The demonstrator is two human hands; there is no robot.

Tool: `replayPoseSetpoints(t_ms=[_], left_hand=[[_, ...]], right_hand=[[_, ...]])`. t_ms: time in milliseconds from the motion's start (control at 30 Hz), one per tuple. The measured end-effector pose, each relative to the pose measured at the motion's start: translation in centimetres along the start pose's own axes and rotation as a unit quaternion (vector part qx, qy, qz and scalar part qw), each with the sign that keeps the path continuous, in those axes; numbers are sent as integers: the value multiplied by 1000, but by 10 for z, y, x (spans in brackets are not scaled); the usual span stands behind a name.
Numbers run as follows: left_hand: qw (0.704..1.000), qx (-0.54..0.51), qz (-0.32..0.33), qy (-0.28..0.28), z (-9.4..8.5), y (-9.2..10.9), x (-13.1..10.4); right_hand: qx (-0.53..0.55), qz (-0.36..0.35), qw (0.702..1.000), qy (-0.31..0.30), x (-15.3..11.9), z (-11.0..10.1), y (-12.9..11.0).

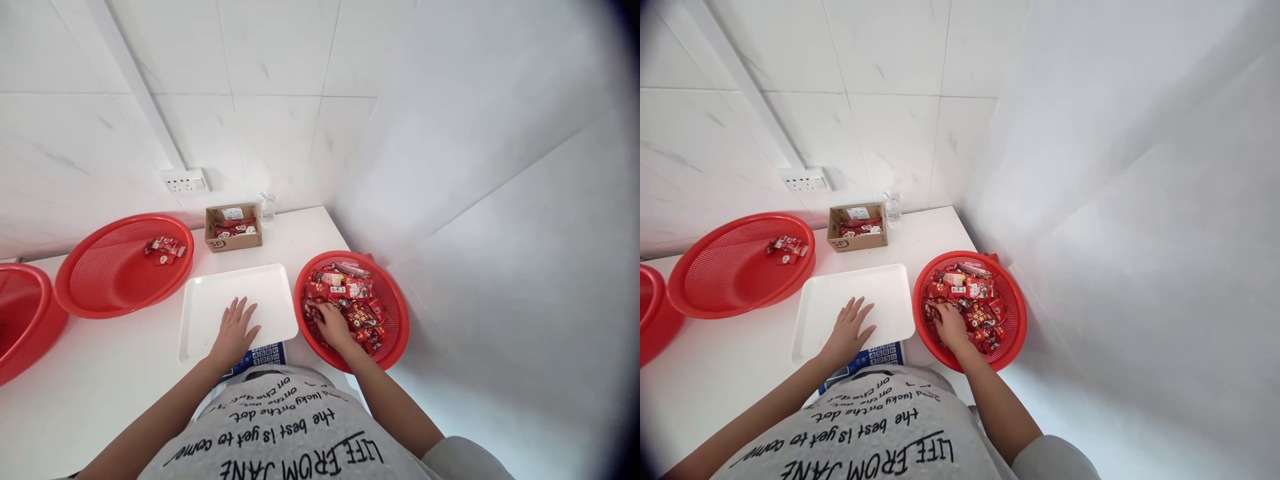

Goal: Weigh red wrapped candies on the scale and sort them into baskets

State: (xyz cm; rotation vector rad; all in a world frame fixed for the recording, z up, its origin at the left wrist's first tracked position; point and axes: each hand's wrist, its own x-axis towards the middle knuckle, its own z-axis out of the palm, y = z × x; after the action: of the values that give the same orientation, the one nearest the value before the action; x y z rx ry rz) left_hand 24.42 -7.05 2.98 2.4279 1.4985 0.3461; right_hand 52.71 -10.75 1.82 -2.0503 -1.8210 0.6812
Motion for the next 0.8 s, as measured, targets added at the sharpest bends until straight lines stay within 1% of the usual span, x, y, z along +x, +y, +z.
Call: replayPoseSetpoints(t_ms=[100,233,333,400,467,533,600,667,733,800], left_hand=[[1000,-10,1,-5,-3,4,0],[999,-34,1,-7,-8,9,-1],[998,-63,4,-17,-12,14,-2],[995,-91,0,-28,-15,18,-1],[992,-126,-9,-31,-18,23,-1],[987,-159,-22,-17,-21,28,0],[983,-182,-35,9,-24,31,1],[981,-188,-42,30,-27,30,1],[982,-179,-44,39,-27,26,-1],[985,-159,-45,40,-25,20,-4]], right_hand=[[107,33,992,53,2,-8,4],[186,68,973,119,1,-23,0],[212,69,959,173,1,-31,-12],[232,55,954,183,2,-34,-27],[265,44,949,164,5,-33,-47],[310,34,941,127,11,-27,-71],[356,7,931,79,18,-19,-95],[386,-31,922,22,24,-8,-114],[383,-56,921,-26,28,2,-125],[352,-70,932,-41,28,9,-125]])
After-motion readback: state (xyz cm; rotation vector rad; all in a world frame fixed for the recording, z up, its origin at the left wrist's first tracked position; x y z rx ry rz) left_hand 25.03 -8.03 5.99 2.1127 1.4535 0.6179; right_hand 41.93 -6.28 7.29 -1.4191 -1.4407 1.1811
